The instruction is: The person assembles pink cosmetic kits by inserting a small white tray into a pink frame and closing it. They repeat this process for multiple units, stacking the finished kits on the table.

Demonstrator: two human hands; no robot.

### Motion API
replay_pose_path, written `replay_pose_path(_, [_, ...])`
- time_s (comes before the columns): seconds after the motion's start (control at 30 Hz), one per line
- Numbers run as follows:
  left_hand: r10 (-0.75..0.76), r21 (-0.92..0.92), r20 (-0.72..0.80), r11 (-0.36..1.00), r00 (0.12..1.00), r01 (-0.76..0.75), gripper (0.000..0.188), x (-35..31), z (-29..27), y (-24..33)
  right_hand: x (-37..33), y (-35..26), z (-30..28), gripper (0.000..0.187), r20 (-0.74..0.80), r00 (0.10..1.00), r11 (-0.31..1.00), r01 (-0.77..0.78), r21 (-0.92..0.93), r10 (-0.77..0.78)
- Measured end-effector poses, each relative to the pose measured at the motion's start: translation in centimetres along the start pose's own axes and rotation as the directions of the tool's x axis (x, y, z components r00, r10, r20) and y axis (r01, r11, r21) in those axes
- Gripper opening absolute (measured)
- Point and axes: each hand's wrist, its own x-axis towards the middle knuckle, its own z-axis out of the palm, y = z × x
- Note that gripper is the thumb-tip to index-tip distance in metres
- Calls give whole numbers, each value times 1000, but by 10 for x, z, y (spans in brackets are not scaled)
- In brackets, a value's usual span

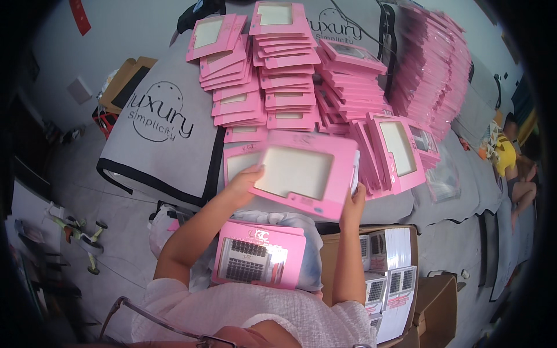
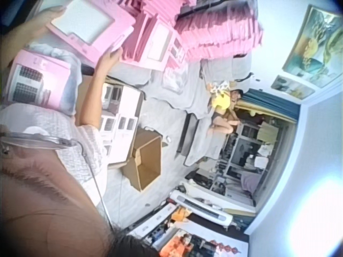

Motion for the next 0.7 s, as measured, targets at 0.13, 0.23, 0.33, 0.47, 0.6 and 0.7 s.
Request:
replay_pose_path(0.13, [143,-66,-93,986,985,-150,35,-37,-29,20,-11,-51,-11,38,46,997,902,-78,424,64])
replay_pose_path(0.23, [165,-25,-190,985,968,-173,35,-62,-56,27,-15,-88,-33,43,142,987,852,-136,505,74])
replay_pose_path(0.33, [132,35,-222,991,966,-128,36,-84,-62,37,-19,-101,-49,45,320,942,857,-245,453,100])
replay_pose_path(0.47, [122,88,-157,990,980,-109,37,-101,-54,37,-31,-114,-39,46,394,910,841,-310,444,127])
replay_pose_path(0.6, [198,197,-130,965,972,-171,39,-126,-39,35,-39,-114,-30,45,364,926,836,-275,474,98])
replay_pose_path(0.7, [199,347,-176,929,964,-128,45,-153,-19,38,-47,-113,-28,46,344,935,873,-234,428,82])
